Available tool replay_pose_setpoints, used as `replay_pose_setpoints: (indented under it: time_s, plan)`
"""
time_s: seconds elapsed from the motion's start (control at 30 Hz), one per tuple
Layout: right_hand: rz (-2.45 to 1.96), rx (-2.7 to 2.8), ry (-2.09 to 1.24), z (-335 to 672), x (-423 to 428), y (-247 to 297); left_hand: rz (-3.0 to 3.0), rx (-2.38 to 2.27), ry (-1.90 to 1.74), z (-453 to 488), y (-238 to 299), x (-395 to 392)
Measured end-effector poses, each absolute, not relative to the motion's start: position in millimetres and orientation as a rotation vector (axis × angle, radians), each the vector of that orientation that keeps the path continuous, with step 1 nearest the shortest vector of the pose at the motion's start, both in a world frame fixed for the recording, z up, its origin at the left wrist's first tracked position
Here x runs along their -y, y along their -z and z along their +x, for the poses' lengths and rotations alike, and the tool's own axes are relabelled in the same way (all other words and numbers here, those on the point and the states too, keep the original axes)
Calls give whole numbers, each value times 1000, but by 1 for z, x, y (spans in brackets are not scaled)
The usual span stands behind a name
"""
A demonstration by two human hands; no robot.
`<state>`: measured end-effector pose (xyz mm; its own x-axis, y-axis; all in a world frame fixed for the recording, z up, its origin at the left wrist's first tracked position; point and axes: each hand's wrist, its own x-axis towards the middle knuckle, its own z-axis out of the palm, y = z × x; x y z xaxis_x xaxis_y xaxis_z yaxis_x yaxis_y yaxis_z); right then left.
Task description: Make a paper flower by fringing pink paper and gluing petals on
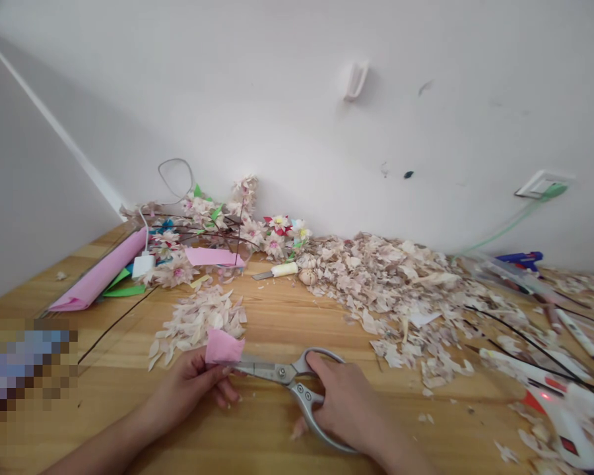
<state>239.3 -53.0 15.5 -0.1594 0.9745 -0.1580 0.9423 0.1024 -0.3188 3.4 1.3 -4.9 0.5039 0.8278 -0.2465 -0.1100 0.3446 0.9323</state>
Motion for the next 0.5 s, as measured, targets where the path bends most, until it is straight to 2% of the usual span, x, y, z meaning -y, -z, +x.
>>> replay_pose_setpoints:
  time_s: [0.5]
  plan:
    - [-2028,2219,-541,240,54,-18,1021,-846,-693,4,4,-2]
